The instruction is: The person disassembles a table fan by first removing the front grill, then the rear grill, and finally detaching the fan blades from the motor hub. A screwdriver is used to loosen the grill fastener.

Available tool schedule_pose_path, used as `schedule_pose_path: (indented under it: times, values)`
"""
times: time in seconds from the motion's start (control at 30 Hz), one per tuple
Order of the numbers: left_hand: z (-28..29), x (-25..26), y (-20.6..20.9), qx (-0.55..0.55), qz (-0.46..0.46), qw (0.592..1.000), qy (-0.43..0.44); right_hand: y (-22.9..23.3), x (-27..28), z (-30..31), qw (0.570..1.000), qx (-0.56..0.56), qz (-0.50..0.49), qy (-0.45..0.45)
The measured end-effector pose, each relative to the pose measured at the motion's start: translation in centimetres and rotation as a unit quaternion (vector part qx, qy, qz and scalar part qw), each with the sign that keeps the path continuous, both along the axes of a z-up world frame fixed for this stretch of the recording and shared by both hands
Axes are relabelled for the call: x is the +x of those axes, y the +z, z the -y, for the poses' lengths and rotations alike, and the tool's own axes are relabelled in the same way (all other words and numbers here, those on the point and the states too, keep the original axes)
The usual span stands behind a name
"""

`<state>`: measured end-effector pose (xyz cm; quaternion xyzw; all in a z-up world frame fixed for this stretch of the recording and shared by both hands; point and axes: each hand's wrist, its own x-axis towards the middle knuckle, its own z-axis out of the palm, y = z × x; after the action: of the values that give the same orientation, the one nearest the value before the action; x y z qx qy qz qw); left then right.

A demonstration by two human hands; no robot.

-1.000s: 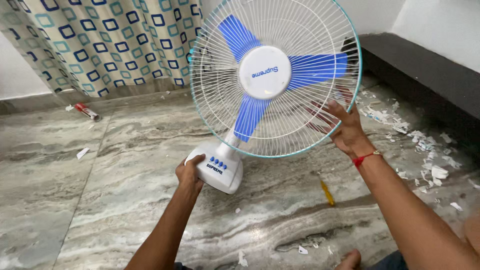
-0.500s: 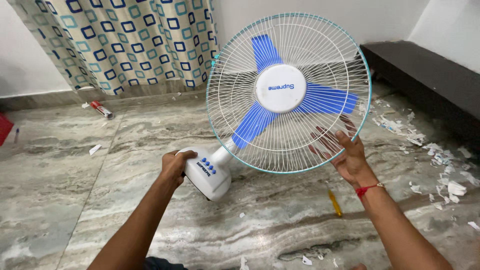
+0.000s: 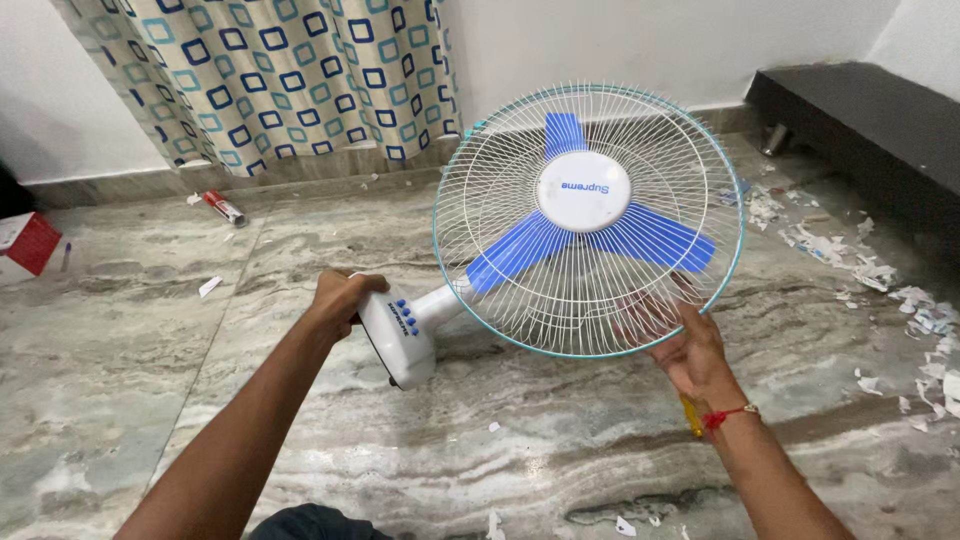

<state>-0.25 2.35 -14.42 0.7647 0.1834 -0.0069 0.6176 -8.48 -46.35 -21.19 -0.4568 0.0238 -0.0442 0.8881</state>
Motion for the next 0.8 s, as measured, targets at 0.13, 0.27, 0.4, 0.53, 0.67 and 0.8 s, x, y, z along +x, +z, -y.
schedule_pose_path:
  times: [0.13,0.27,0.4,0.53,0.67,0.8]
  values:
    - [0.2,0.8,0.6,0.026,-0.007,1.0,-0.013,-0.6,-0.7,-0.7,1.0,0.021,0.011,0.01]
    - [0.3,1.7,0.5,0.042,0.009,0.999,-0.023,-0.9,-1.0,-1.5,1.0,0.015,-0.02,0.004]
    - [0.0,2.8,0.2,0.049,0.021,0.998,-0.041,-1.6,-1.1,-2.3,0.999,0.012,-0.048,0.015]
    - [-0.2,3.4,-0.1,0.056,0.013,0.997,-0.042,-2.7,-1.1,-2.7,0.997,-0.004,-0.072,0.018]
    - [-0.6,3.6,0.0,0.075,0.01,0.996,-0.038,-3.4,-0.8,-2.8,0.997,0.023,-0.067,0.027]
    - [-1.0,3.7,0.1,0.074,0.004,0.996,-0.048,-3.0,-0.7,-3.1,0.997,0.013,-0.065,0.037]
